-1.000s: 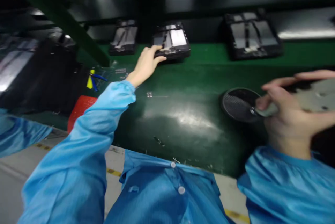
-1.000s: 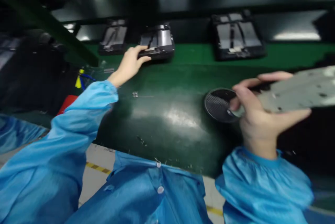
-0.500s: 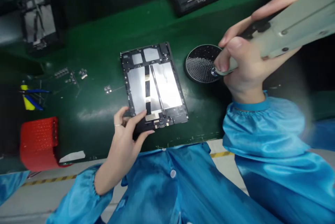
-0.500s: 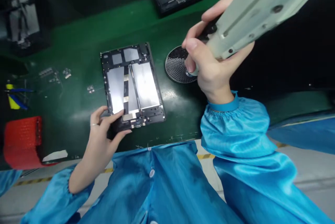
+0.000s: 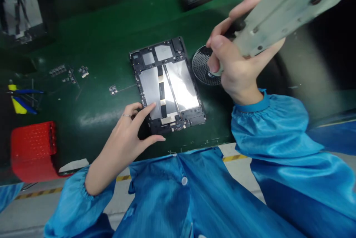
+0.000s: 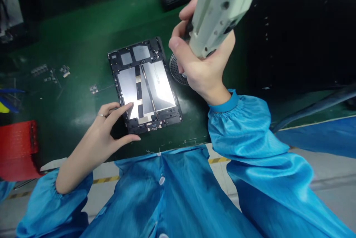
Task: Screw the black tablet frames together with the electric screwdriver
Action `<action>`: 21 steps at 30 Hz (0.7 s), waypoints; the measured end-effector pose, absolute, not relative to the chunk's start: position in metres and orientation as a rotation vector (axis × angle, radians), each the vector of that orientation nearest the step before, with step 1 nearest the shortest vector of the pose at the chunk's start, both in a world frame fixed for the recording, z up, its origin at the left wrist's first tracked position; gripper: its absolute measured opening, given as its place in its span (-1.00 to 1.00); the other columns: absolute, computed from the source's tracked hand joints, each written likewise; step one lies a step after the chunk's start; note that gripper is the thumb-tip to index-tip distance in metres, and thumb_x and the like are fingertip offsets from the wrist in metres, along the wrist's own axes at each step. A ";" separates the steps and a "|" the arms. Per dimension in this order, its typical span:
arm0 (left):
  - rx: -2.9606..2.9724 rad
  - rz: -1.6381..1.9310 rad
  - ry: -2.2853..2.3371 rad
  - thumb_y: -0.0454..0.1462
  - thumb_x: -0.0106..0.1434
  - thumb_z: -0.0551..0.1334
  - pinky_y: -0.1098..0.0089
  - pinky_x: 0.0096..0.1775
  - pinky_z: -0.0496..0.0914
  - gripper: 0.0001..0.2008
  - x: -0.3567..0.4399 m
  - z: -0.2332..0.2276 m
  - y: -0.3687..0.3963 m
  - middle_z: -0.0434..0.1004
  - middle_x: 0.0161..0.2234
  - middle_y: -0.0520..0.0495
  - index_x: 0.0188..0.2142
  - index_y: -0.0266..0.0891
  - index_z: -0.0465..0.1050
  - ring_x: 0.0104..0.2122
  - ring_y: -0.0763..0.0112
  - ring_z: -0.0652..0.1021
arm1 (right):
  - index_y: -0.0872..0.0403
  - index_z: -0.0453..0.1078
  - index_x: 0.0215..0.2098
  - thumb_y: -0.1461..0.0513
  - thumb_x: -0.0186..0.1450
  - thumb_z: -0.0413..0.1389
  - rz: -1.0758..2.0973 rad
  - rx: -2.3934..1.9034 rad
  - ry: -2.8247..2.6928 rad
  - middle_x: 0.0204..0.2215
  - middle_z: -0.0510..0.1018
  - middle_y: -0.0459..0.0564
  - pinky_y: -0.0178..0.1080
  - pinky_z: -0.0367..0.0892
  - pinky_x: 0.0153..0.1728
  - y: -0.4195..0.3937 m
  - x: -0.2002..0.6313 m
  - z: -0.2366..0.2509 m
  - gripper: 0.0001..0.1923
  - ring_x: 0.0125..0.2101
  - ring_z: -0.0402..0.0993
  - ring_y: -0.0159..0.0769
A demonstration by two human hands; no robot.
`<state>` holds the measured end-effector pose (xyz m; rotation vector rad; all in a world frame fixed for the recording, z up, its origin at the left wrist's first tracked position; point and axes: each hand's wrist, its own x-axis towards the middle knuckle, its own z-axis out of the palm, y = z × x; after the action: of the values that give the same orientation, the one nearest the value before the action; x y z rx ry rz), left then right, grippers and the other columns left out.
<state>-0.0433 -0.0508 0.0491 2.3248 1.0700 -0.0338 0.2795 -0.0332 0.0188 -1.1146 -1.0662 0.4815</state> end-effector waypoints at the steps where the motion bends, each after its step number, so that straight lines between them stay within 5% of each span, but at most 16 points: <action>1: 2.309 -0.011 1.049 -0.01 0.44 0.44 -0.04 0.02 0.68 -0.21 -0.046 0.050 -0.042 0.41 0.33 -0.21 0.56 0.21 0.24 0.15 -0.11 0.60 | 0.07 0.25 -0.02 -0.13 0.29 0.40 0.475 -1.092 -1.083 -0.14 0.51 -0.07 -0.41 0.21 -0.63 -0.033 0.277 0.020 -0.38 -0.39 0.45 -0.62; 4: 2.342 0.221 1.195 -0.08 0.48 0.36 0.04 0.04 0.62 -0.42 -0.059 0.050 -0.003 0.58 0.10 -0.11 0.45 0.21 0.42 -0.08 0.09 0.61 | 0.11 0.30 -0.01 0.06 0.33 0.39 0.418 -0.984 -1.130 0.00 0.49 -0.07 -0.42 0.22 -0.63 -0.035 0.279 0.025 -0.52 -0.37 0.48 -0.65; 11: 2.333 0.294 1.582 -0.03 0.27 0.40 0.13 -0.11 0.53 -0.52 -0.081 0.039 0.069 0.51 -0.08 -0.18 0.05 -0.26 0.74 -0.30 0.24 0.53 | 0.16 0.40 0.04 0.18 0.40 0.30 0.287 -0.935 -1.156 0.07 0.41 -0.11 -0.44 0.31 -0.58 -0.046 0.291 0.024 -0.67 -0.40 0.52 -0.69; 15: 2.258 0.342 1.607 -0.06 0.19 0.45 0.25 -0.21 0.49 -0.62 -0.083 0.042 0.071 0.56 -0.18 -0.07 -0.08 -0.22 0.71 -0.34 0.33 0.55 | 0.16 0.41 0.02 0.19 0.38 0.32 0.337 -0.951 -1.141 0.08 0.43 -0.11 -0.47 0.27 -0.58 -0.047 0.290 0.019 -0.67 -0.42 0.51 -0.69; 19: 2.139 0.446 1.602 -0.12 0.14 0.53 0.25 -0.19 0.52 -0.67 -0.085 0.045 0.066 0.70 -0.22 -0.01 -0.12 -0.13 0.66 -0.26 0.24 0.66 | 0.18 0.40 0.03 0.16 0.40 0.31 0.356 -0.941 -1.108 -0.20 0.53 -0.13 -0.49 0.20 -0.59 -0.046 0.289 0.017 -0.65 -0.50 0.43 -0.67; 21: 2.099 0.484 1.568 -0.14 0.16 0.56 0.19 -0.11 0.58 -0.67 -0.087 0.046 0.064 0.71 -0.19 0.01 -0.09 -0.08 0.67 -0.19 0.19 0.70 | 0.18 0.41 0.02 0.17 0.38 0.32 0.348 -0.928 -1.103 -0.12 0.55 -0.13 -0.50 0.22 -0.60 -0.046 0.290 0.017 -0.65 -0.48 0.46 -0.68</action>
<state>-0.0871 0.0644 0.0457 2.0988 1.5684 0.4843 0.2899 -0.0463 0.0167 -0.9280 -1.1026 0.3484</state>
